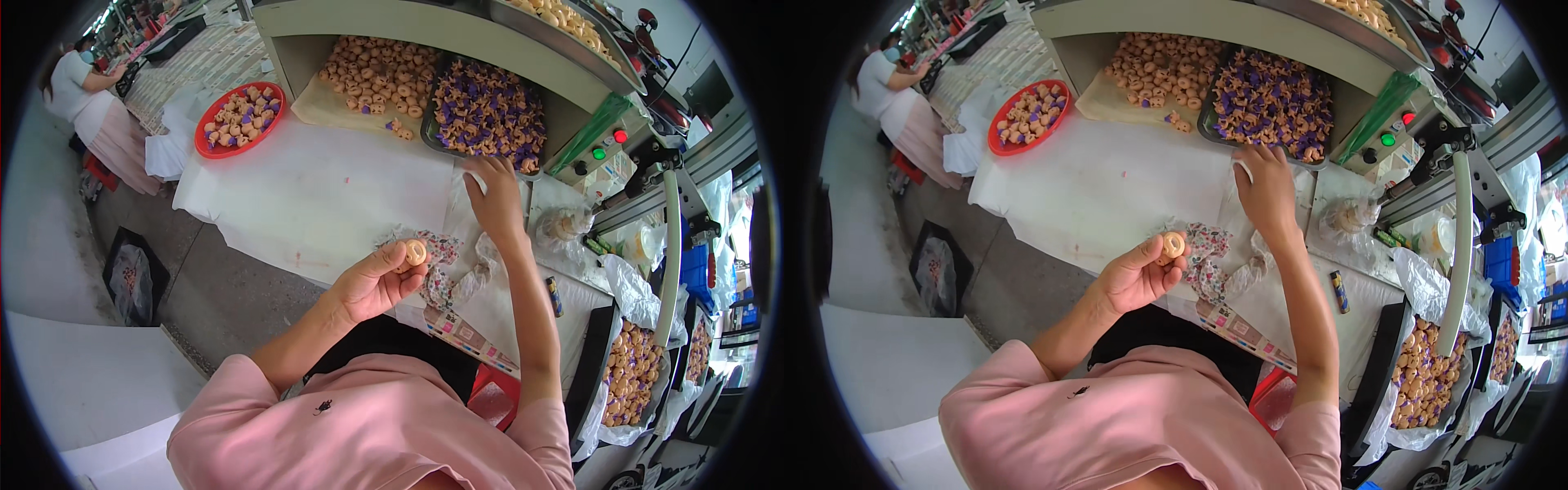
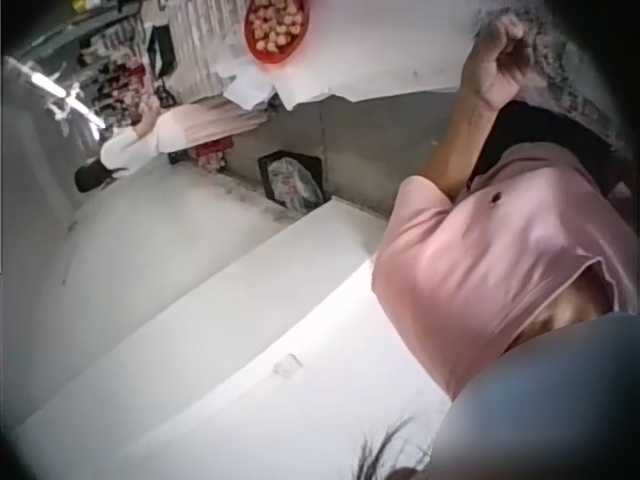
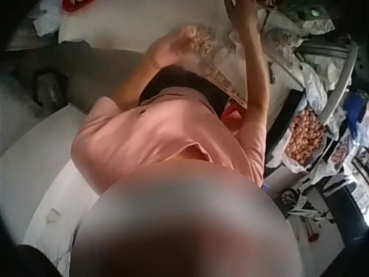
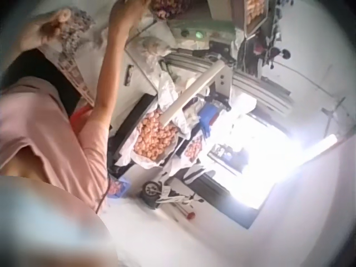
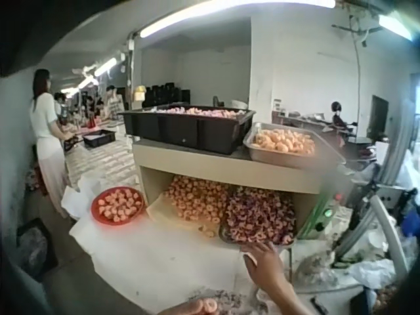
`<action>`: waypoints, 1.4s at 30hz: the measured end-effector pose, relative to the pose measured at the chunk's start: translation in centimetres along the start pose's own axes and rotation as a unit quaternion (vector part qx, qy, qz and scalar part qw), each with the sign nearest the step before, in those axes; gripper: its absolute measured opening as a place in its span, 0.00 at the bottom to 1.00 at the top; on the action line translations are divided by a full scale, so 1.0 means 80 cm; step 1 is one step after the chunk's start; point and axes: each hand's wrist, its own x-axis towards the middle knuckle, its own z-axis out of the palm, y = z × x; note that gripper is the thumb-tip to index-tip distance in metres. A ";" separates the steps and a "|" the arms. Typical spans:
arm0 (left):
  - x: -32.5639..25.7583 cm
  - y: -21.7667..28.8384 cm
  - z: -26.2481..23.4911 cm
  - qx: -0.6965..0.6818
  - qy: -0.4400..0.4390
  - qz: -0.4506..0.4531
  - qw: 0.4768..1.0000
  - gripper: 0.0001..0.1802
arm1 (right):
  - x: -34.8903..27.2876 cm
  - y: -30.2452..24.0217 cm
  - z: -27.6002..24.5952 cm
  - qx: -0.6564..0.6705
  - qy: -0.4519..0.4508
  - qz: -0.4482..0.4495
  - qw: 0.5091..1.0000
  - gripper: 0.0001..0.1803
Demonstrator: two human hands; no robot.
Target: Assembling small pottery figurines by applying adhesive and attaching hair/hat pieces to clay heads.
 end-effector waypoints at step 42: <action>-0.034 0.025 -0.037 -0.015 0.056 0.088 0.994 0.19 | 0.125 -0.017 0.155 0.038 -0.103 -0.083 0.990 0.11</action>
